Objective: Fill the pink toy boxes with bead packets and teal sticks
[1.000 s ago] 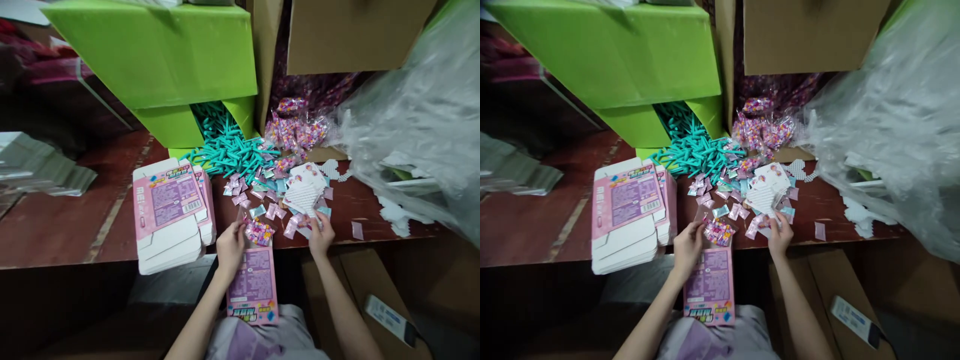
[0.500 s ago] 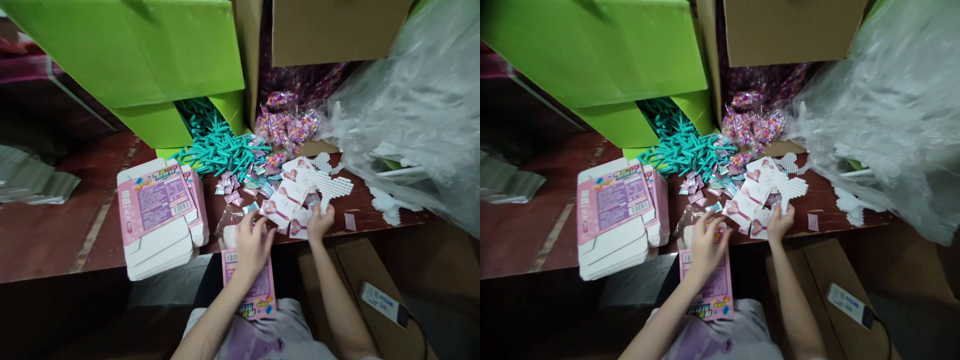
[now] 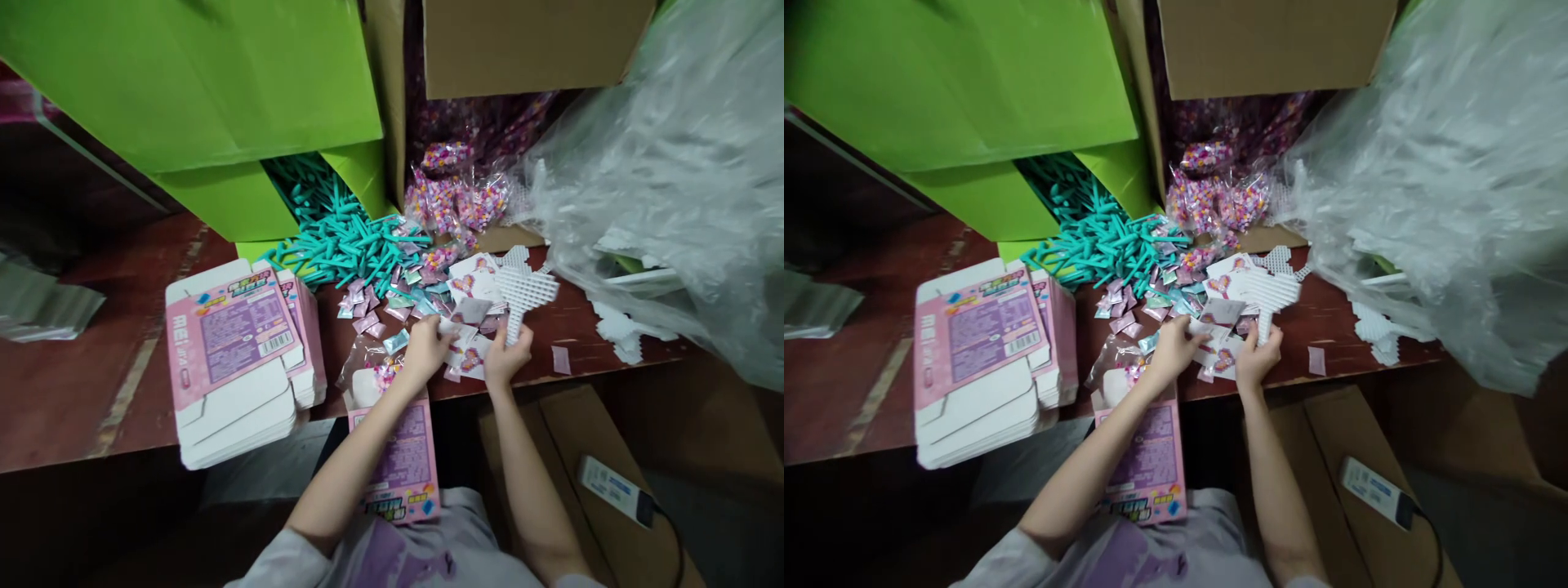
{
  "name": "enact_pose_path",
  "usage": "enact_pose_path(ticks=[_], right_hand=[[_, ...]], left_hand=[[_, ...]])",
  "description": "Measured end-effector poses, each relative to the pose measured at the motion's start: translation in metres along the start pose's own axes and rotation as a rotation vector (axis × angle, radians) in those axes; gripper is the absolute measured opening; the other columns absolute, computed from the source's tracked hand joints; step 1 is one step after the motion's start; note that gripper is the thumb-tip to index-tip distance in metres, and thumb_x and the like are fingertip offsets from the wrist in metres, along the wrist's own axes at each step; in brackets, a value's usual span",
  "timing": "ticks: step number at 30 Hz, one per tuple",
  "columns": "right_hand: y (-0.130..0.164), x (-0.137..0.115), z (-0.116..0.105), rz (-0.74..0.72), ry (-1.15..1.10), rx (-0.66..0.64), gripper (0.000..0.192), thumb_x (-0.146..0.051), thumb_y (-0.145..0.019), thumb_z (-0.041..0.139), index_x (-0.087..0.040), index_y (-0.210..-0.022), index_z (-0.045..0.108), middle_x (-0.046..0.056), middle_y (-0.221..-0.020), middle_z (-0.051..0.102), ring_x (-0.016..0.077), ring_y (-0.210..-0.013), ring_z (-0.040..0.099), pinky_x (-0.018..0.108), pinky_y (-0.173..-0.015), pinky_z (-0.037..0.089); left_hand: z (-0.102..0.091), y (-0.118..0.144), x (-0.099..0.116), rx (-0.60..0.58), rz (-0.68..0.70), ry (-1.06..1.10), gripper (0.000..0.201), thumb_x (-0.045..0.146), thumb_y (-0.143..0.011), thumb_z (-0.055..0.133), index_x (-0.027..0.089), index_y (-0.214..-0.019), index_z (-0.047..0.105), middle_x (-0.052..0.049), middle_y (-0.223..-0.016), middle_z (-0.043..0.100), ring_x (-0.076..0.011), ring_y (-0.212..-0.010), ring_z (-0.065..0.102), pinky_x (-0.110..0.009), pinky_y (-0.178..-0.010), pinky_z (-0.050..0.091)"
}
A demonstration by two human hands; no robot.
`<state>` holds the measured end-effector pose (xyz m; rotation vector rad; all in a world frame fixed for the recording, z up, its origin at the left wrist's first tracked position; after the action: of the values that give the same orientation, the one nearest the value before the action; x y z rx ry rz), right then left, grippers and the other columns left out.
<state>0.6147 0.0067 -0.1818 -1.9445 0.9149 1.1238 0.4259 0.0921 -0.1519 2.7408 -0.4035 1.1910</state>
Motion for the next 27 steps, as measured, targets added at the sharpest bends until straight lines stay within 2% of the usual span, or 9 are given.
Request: enact_pose_path(ticks=[3,5,6,10,14,17,21,24,27], right_hand=[[-0.018,-0.022,-0.037,0.022,-0.040,0.317,0.040,-0.055,-0.085,0.046,-0.018,-0.101,0.051,0.013,-0.088,0.061,0.0256,-0.079,0.060,0.037,-0.071,0.047],[-0.045,-0.046,-0.044,-0.047,-0.064,0.357,0.041,-0.053,-0.089,0.039,-0.018,-0.108,0.048,0.013,-0.089,0.060,0.0249,-0.077,0.060,0.038,-0.070,0.047],[-0.062,-0.060,-0.039,-0.101,-0.057,0.325,0.042,-0.053,-0.090,0.036,-0.019,-0.111,0.047,0.013,-0.090,0.059,0.0245,-0.078,0.061,0.038,-0.070,0.047],[-0.123,-0.094,0.020,-0.312,0.011,0.020,0.038,-0.049,-0.089,0.042,-0.015,-0.105,0.052,0.010,-0.087,0.060,0.0215,-0.077,0.059,0.034,-0.071,0.045],[-0.143,-0.087,0.082,-0.389,0.115,-0.200,0.025,-0.037,-0.087,0.051,-0.013,-0.090,0.057,0.007,-0.079,0.062,0.0178,-0.071,0.055,0.028,-0.069,0.040],[-0.138,-0.080,0.104,-0.432,0.177,-0.224,0.023,-0.034,-0.089,0.048,-0.014,-0.094,0.058,0.008,-0.082,0.064,0.0180,-0.073,0.055,0.027,-0.070,0.038],[-0.135,-0.090,0.112,-0.470,0.238,-0.241,0.024,-0.036,-0.088,0.049,-0.014,-0.094,0.059,0.009,-0.085,0.064,0.0197,-0.077,0.055,0.029,-0.074,0.038],[-0.144,-0.097,0.093,-0.429,0.182,-0.196,0.026,-0.037,-0.088,0.049,-0.013,-0.088,0.060,0.008,-0.078,0.063,0.0174,-0.069,0.053,0.028,-0.070,0.039],[-0.145,-0.086,0.066,-0.365,0.132,-0.207,0.028,-0.039,-0.084,0.054,-0.013,-0.076,0.061,0.005,-0.068,0.060,0.0153,-0.061,0.051,0.027,-0.063,0.040]], left_hand=[[-0.007,-0.014,0.010,0.073,-0.046,0.282,0.021,0.029,-0.074,0.069,0.016,-0.079,0.053,-0.003,-0.074,0.063,-0.0166,-0.068,0.058,-0.025,-0.062,0.041],[-0.011,-0.029,0.021,0.153,-0.089,0.347,0.032,0.029,-0.070,0.073,0.015,-0.089,0.053,-0.007,-0.085,0.066,-0.0192,-0.075,0.061,-0.027,-0.065,0.044],[-0.011,-0.038,0.027,0.184,-0.109,0.333,0.035,0.028,-0.070,0.073,0.014,-0.094,0.052,-0.010,-0.090,0.067,-0.0212,-0.079,0.063,-0.028,-0.067,0.045],[0.004,-0.073,0.047,0.195,-0.174,0.065,0.039,0.028,-0.081,0.063,0.008,-0.110,0.048,-0.020,-0.095,0.067,-0.0295,-0.090,0.065,-0.033,-0.073,0.046],[0.016,-0.091,0.057,0.180,-0.165,-0.165,0.042,0.040,-0.091,0.047,0.006,-0.115,0.049,-0.022,-0.094,0.066,-0.0319,-0.088,0.066,-0.036,-0.073,0.047],[0.008,-0.088,0.067,0.243,-0.097,-0.204,0.043,0.038,-0.096,0.031,0.005,-0.110,0.054,-0.024,-0.103,0.062,-0.0324,-0.096,0.063,-0.038,-0.076,0.047],[-0.011,-0.057,0.070,0.307,-0.085,-0.222,0.053,0.043,-0.091,0.041,0.003,-0.126,0.046,-0.027,-0.118,0.053,-0.0390,-0.113,0.050,-0.046,-0.087,0.044],[-0.006,-0.030,0.060,0.209,-0.084,-0.097,0.086,0.052,-0.075,0.065,0.004,-0.138,0.030,-0.026,-0.118,0.050,-0.0388,-0.112,0.051,-0.047,-0.090,0.044],[0.008,-0.019,0.049,0.144,-0.030,0.008,0.112,0.033,-0.055,0.085,0.013,-0.143,0.018,-0.022,-0.125,0.043,-0.0377,-0.119,0.048,-0.045,-0.095,0.043]])
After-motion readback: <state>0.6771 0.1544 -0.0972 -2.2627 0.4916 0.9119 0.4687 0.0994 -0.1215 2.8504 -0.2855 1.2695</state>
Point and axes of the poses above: each hand's wrist, its own y-axis away from the middle knuckle, its own z-axis out of the palm, x = y × z, the point moved 8 cm from there along -y, towards the middle knuckle
